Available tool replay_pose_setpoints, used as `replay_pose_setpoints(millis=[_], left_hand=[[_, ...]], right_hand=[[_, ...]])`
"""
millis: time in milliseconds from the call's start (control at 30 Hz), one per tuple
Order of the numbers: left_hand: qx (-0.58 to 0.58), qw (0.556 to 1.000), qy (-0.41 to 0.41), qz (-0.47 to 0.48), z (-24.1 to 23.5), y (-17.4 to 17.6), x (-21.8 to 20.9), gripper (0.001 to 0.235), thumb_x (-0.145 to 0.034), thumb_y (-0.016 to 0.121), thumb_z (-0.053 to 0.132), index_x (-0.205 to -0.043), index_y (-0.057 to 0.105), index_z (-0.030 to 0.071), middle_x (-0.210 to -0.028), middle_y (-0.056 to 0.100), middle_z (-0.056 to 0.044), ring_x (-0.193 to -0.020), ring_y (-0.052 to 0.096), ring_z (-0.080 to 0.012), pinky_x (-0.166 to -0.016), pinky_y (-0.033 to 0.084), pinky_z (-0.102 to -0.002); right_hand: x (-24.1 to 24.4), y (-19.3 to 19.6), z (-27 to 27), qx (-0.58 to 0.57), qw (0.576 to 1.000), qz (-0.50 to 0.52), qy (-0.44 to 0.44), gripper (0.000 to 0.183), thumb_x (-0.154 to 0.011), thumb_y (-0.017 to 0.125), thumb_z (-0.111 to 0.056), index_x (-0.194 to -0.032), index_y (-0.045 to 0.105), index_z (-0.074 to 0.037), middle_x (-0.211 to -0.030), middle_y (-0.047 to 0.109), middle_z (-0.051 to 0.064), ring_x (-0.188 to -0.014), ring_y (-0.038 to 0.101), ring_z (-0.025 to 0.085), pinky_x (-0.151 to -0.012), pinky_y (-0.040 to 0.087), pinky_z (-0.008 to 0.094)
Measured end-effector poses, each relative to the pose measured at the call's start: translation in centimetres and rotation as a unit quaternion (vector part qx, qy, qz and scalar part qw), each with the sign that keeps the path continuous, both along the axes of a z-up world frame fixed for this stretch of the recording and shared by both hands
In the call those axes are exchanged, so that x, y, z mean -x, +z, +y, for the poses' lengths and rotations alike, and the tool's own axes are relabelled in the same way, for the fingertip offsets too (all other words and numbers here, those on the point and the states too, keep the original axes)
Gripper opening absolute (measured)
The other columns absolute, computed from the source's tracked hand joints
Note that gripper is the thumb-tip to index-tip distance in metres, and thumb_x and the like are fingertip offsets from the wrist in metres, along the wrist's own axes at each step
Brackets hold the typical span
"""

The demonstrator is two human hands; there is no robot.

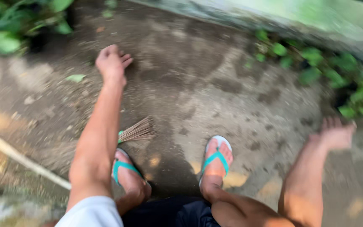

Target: The person sweeps a concrete patio with a straw broom, then moves several potted plants to different positions along a low wall. The person also removes a large leaf from a plant and sweeps debris into a pile.

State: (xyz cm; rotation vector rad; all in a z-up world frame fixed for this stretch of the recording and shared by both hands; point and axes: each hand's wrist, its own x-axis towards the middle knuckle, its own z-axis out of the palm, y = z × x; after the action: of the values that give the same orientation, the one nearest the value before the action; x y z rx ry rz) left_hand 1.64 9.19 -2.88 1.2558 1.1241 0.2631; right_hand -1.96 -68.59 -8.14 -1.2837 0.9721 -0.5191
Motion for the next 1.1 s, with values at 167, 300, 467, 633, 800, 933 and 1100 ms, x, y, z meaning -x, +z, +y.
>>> replay_pose_setpoints(millis=[167, 300, 467, 633, 800, 933, 1100], left_hand=[[-0.023, 0.991, 0.126, -0.041, 6.6, -2.2, -0.9, 0.021, -0.101, 0.06, 0.016, -0.109, 0.062, -0.004, -0.088, 0.065, -0.011, -0.073, 0.072, -0.0217, -0.064, 0.067, -0.036], [-0.051, 0.971, 0.228, -0.044, 10.8, -1.0, -2.0, 0.029, -0.096, 0.059, 0.018, -0.116, 0.065, -0.002, -0.091, 0.066, -0.011, -0.073, 0.072, -0.0209, -0.061, 0.068, -0.034], [-0.069, 0.97, 0.224, -0.06, 13.8, 1.1, -3.0, 0.038, -0.098, 0.061, 0.023, -0.124, 0.066, -0.004, -0.1, 0.069, -0.011, -0.081, 0.073, -0.0187, -0.061, 0.066, -0.031], [-0.013, 0.966, 0.213, -0.149, 15.6, -0.9, -3.4, 0.032, -0.096, 0.063, 0.018, -0.117, 0.064, -0.006, -0.097, 0.071, -0.015, -0.081, 0.074, -0.0249, -0.059, 0.064, -0.035], [-0.021, 0.956, 0.215, -0.196, 17.6, -3.2, -3.4, 0.024, -0.092, 0.066, 0.007, -0.106, 0.066, -0.012, -0.085, 0.071, -0.016, -0.071, 0.073, -0.0275, -0.059, 0.065, -0.04], [-0.036, 0.956, 0.199, -0.212, 16.8, -2.2, -3.2, 0.017, -0.09, 0.067, 0.001, -0.098, 0.067, -0.014, -0.079, 0.068, -0.013, -0.067, 0.07, -0.0237, -0.058, 0.063, -0.038], [-0.063, 0.977, 0.137, -0.149, 10.9, 2.7, -2.6, 0.016, -0.089, 0.066, 0.006, -0.092, 0.073, -0.008, -0.075, 0.073, -0.008, -0.064, 0.07, -0.0177, -0.055, 0.057, -0.031]], right_hand=[[3.1, 1.1, 4.7, 0.05, 0.997, 0.05, -0.028, 0.052, -0.105, 0.052, -0.031, -0.146, 0.05, 0.002, -0.116, 0.071, 0.023, -0.095, 0.077, 0.029, -0.078, 0.067, 0.039], [3.9, 1.8, 8.3, 0.039, 0.997, 0.069, 0.009, 0.046, -0.103, 0.052, -0.025, -0.141, 0.056, 0.002, -0.101, 0.071, 0.014, -0.081, 0.071, 0.022, -0.065, 0.06, 0.032], [3.9, 4.5, 13.4, 0.027, 0.996, 0.05, 0.075, 0.029, -0.114, 0.043, -0.017, -0.126, 0.055, 0.006, -0.089, 0.065, 0.009, -0.07, 0.062, 0.015, -0.056, 0.051, 0.028], [2.6, 7.4, 18.9, -0.01, 0.992, 0.06, 0.109, 0.021, -0.115, 0.046, -0.008, -0.119, 0.06, 0.007, -0.078, 0.064, 0.007, -0.059, 0.058, 0.011, -0.05, 0.049, 0.026], [2.1, 7.7, 21.0, -0.03, 0.987, 0.062, 0.146, 0.022, -0.115, 0.049, -0.009, -0.123, 0.063, 0.006, -0.083, 0.068, 0.009, -0.066, 0.066, 0.013, -0.059, 0.059, 0.026], [2.2, 6.7, 20.6, -0.016, 0.984, 0.054, 0.171, 0.019, -0.113, 0.051, -0.01, -0.121, 0.062, 0.004, -0.084, 0.069, 0.011, -0.068, 0.068, 0.017, -0.062, 0.06, 0.029], [2.6, 7.0, 21.9, 0.027, 0.974, 0.058, 0.219, 0.016, -0.114, 0.053, -0.01, -0.113, 0.061, 0.003, -0.089, 0.071, 0.013, -0.073, 0.07, 0.02, -0.065, 0.059, 0.032]])
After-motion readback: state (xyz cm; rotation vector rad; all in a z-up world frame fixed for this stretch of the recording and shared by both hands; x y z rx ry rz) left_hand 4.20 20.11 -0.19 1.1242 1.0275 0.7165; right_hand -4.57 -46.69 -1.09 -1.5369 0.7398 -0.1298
